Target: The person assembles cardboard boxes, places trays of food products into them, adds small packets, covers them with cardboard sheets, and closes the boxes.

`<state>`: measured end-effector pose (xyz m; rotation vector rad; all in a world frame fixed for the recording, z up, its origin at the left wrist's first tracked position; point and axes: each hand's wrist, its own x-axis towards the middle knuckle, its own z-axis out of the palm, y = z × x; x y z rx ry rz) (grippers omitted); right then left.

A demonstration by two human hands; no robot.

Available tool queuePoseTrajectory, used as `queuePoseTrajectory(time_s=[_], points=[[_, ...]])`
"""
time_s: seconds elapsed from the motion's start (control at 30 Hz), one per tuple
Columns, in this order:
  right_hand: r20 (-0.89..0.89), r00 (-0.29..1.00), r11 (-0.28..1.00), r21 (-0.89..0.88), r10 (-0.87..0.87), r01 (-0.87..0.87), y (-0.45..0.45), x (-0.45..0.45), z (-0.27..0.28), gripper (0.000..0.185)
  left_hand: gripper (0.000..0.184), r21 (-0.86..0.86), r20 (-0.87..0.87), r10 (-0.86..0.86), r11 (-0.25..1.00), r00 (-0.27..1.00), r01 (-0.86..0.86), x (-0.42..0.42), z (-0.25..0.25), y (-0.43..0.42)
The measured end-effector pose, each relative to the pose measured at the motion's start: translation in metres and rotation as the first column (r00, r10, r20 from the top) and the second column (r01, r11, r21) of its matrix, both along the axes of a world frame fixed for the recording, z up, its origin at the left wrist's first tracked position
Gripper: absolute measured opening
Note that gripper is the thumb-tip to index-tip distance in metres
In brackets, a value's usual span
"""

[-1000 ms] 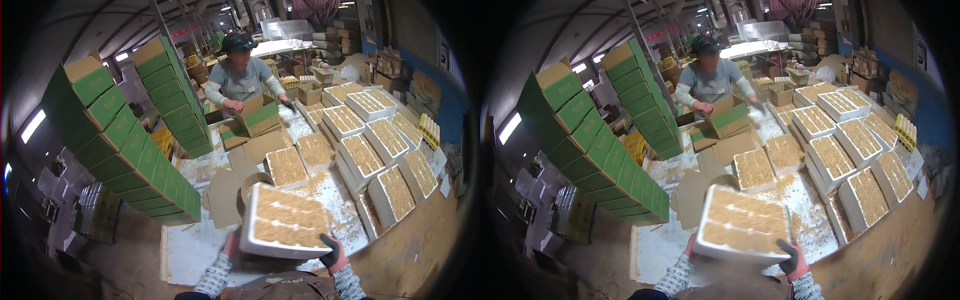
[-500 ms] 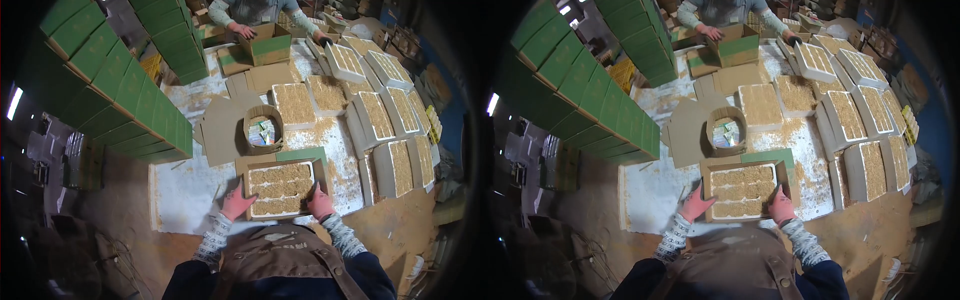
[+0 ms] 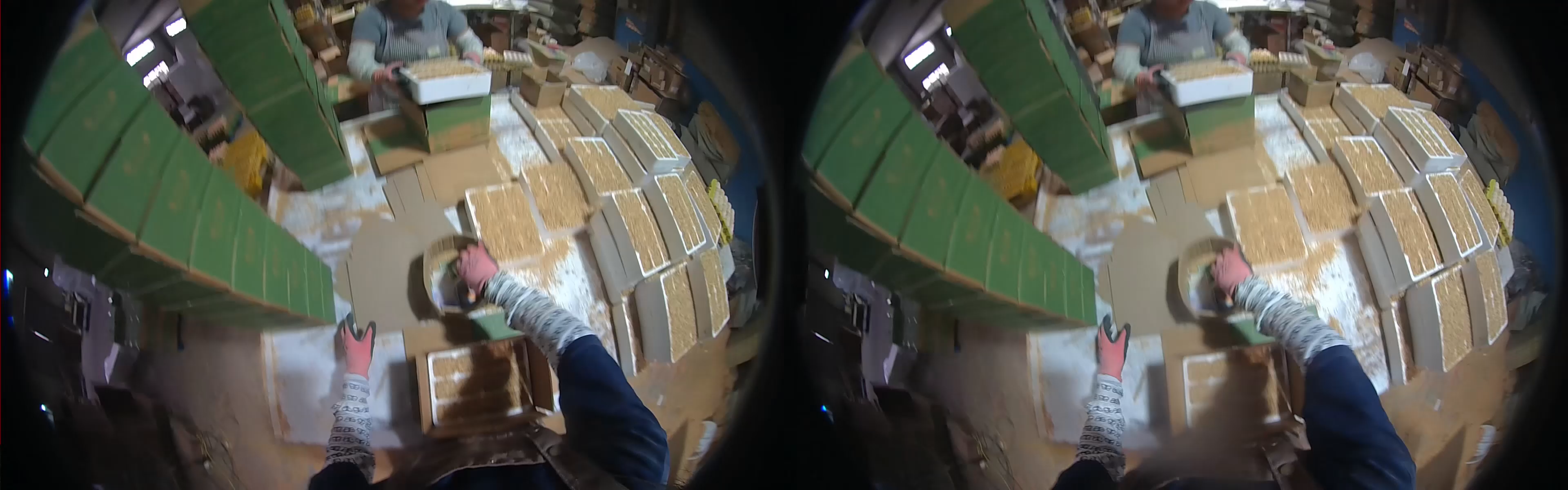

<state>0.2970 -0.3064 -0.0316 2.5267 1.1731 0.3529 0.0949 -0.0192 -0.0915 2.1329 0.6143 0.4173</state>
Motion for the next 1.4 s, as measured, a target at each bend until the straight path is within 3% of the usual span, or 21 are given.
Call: queuePoseTrajectory(time_s=[0.07,0.13,0.17,0.23,0.4,0.5,0.57,0.7,0.73,0.77,0.83,0.87,0.93,0.97,1.0,1.1,1.17,1.27,1.3,1.37,1.4], points=[[0.411,0.908,0.966,-0.258,0.082,0.029,0.009,0.017,-0.094,0.030,0.087,0.241,-0.232,0.114,0.969,0.966,-0.057,0.026,-0.019,0.016],[0.325,0.946,0.971,-0.227,0.000,0.078,0.017,0.036,-0.099,0.030,0.101,0.388,-0.426,0.196,0.922,0.883,-0.017,0.046,-0.042,0.022],[-0.197,0.980,0.998,-0.068,-0.029,0.016,0.013,0.025,-0.046,0.028,0.102,0.368,-0.456,0.177,0.930,0.872,0.003,0.058,-0.037,0.020],[-0.337,0.941,1.000,0.003,0.028,-0.028,0.000,0.017,0.000,0.028,0.104,0.323,-0.527,0.137,0.945,0.839,0.048,0.064,-0.023,0.012],[-0.309,0.936,0.856,0.516,0.166,0.019,-0.036,-0.009,0.015,0.039,0.077,0.244,-0.393,-0.016,0.962,0.919,0.121,0.071,-0.032,0.035],[-0.196,0.963,0.559,0.827,0.185,0.061,-0.056,-0.059,0.060,0.028,0.064,0.285,-0.289,-0.063,0.947,0.955,0.149,0.061,-0.020,0.036],[-0.253,0.919,0.513,0.856,0.303,0.066,-0.074,-0.107,0.088,0.033,0.058,0.278,-0.183,-0.112,0.947,0.977,0.161,0.052,0.026,0.014],[-0.312,0.844,0.824,0.514,0.437,-0.237,-0.104,-0.196,0.077,0.025,0.046,0.144,0.180,-0.113,0.986,0.977,0.087,0.032,0.107,-0.047],[-0.823,0.407,0.834,0.508,0.396,0.216,-0.113,-0.197,0.045,0.027,0.044,0.260,0.198,-0.277,0.940,0.940,0.222,0.022,0.136,-0.067],[-0.397,0.874,0.856,0.516,0.279,-0.039,-0.130,-0.222,0.025,0.026,0.042,0.361,0.195,-0.437,0.864,0.878,0.351,0.005,0.160,-0.087],[-0.415,0.873,0.713,0.691,0.257,0.119,-0.149,-0.218,0.087,0.037,0.038,0.393,-0.268,-0.727,0.517,0.633,0.760,-0.036,0.202,-0.125],[-0.438,0.895,0.614,0.731,0.087,0.298,-0.163,-0.217,0.108,0.041,0.040,0.021,-0.314,-0.777,0.569,0.546,0.822,-0.057,0.191,-0.144],[-0.434,0.893,0.298,0.842,-0.118,0.449,-0.176,-0.218,0.131,0.044,0.044,-0.169,-0.399,-0.865,0.395,0.304,0.903,-0.095,0.159,-0.174],[-0.391,0.908,0.113,0.906,-0.150,0.409,-0.174,-0.216,0.137,0.045,0.045,0.012,-0.498,-0.850,0.194,0.174,0.981,-0.111,0.125,-0.179],[-0.278,0.956,0.183,0.939,-0.096,0.291,-0.164,-0.220,0.132,0.044,0.046,0.159,-0.610,-0.789,-0.039,0.067,0.986,-0.122,0.101,-0.182],[-0.516,0.846,0.853,0.495,0.134,0.167,-0.129,-0.249,0.073,0.040,0.050,0.167,-0.568,-0.817,0.006,0.101,0.986,-0.112,0.078,-0.185],[-0.509,0.859,0.997,0.008,-0.057,0.071,-0.120,-0.267,0.018,0.046,0.048,0.082,-0.528,-0.843,0.070,0.103,0.994,-0.114,0.078,-0.175],[-0.726,0.664,0.752,0.536,0.179,0.383,-0.142,-0.251,0.087,0.053,0.048,0.162,-0.439,-0.818,0.335,0.372,0.928,-0.113,0.158,-0.149],[-0.545,0.836,0.612,0.682,0.062,0.399,-0.161,-0.245,0.089,0.055,0.048,0.132,-0.416,-0.757,0.498,0.504,0.857,-0.111,0.187,-0.137],[-0.503,0.847,0.502,0.695,-0.172,0.515,-0.186,-0.222,0.097,0.053,0.046,0.446,-0.366,-0.547,0.607,0.753,0.658,-0.118,0.145,-0.097],[-0.823,0.561,0.347,0.502,-0.091,0.792,-0.186,-0.213,0.072,0.058,0.047,0.334,-0.378,-0.570,0.651,0.729,0.682,-0.117,0.114,-0.096]])
